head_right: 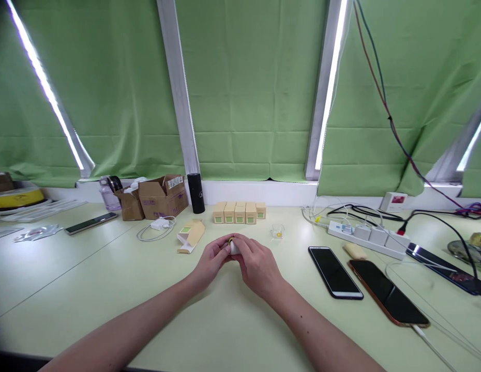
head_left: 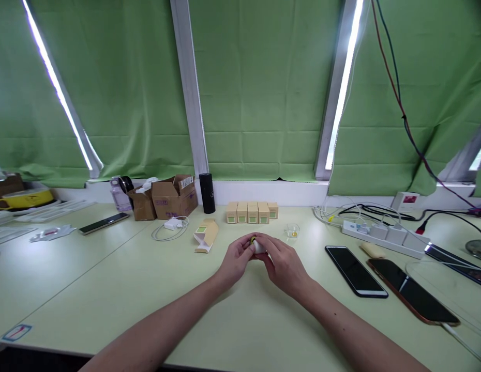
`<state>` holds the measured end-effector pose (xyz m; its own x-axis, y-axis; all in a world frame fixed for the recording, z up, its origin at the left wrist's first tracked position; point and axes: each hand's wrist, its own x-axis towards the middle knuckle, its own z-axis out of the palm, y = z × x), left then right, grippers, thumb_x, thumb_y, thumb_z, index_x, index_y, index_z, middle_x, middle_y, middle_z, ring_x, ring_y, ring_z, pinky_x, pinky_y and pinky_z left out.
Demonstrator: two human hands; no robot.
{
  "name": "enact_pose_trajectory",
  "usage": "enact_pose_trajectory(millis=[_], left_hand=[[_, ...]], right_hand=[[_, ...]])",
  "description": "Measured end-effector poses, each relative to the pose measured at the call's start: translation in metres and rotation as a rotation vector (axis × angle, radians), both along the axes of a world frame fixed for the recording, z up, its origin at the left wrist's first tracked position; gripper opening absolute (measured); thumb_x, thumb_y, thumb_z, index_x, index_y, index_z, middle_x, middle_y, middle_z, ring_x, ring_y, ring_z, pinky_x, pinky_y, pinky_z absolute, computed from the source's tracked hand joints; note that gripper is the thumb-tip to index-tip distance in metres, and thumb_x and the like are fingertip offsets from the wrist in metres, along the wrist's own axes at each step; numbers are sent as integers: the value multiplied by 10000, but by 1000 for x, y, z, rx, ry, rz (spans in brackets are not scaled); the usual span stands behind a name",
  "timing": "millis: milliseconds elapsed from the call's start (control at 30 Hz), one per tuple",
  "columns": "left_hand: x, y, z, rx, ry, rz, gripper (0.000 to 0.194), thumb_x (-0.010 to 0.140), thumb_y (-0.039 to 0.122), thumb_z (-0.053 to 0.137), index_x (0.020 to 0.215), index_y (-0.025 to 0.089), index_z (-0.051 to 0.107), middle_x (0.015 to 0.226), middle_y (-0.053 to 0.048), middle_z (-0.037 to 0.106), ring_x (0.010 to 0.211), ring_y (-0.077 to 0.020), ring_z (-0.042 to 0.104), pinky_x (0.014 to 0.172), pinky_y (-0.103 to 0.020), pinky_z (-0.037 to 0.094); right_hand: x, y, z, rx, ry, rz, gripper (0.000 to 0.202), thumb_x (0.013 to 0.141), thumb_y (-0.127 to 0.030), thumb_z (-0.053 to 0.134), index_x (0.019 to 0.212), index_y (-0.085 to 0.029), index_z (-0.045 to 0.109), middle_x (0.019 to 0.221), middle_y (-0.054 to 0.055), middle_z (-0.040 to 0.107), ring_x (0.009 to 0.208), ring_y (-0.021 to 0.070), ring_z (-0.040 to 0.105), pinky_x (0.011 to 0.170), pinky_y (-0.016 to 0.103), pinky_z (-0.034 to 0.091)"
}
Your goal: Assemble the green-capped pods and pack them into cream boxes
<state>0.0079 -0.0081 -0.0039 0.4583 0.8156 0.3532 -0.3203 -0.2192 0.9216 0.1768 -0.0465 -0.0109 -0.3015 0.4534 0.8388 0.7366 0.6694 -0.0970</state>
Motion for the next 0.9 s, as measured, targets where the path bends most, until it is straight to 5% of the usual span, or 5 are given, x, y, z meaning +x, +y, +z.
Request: enact_pose_trajectory(millis=[733,900], left_hand=[[14,-2,-9,25,-21,223,414,830,388,767,1151,140,686,1167,-145,763,1064,-271,718,888,-388,606],[13,-1,-8,35,-10,241,381,840,375,750,1143,151,699,1184,-135,760,1143,-290,695,974,-414,576]], right_hand=[[-2,4,-3,-39,-21,28,456,997,-59,439,1423,-219,469,1371,150,676,1230,277,685,924,448,648],[-3,2,0,-25,-19,24,431,1012,-88,447,1418,-228,483,1330,150,698,1171,280,713,895,444,654]])
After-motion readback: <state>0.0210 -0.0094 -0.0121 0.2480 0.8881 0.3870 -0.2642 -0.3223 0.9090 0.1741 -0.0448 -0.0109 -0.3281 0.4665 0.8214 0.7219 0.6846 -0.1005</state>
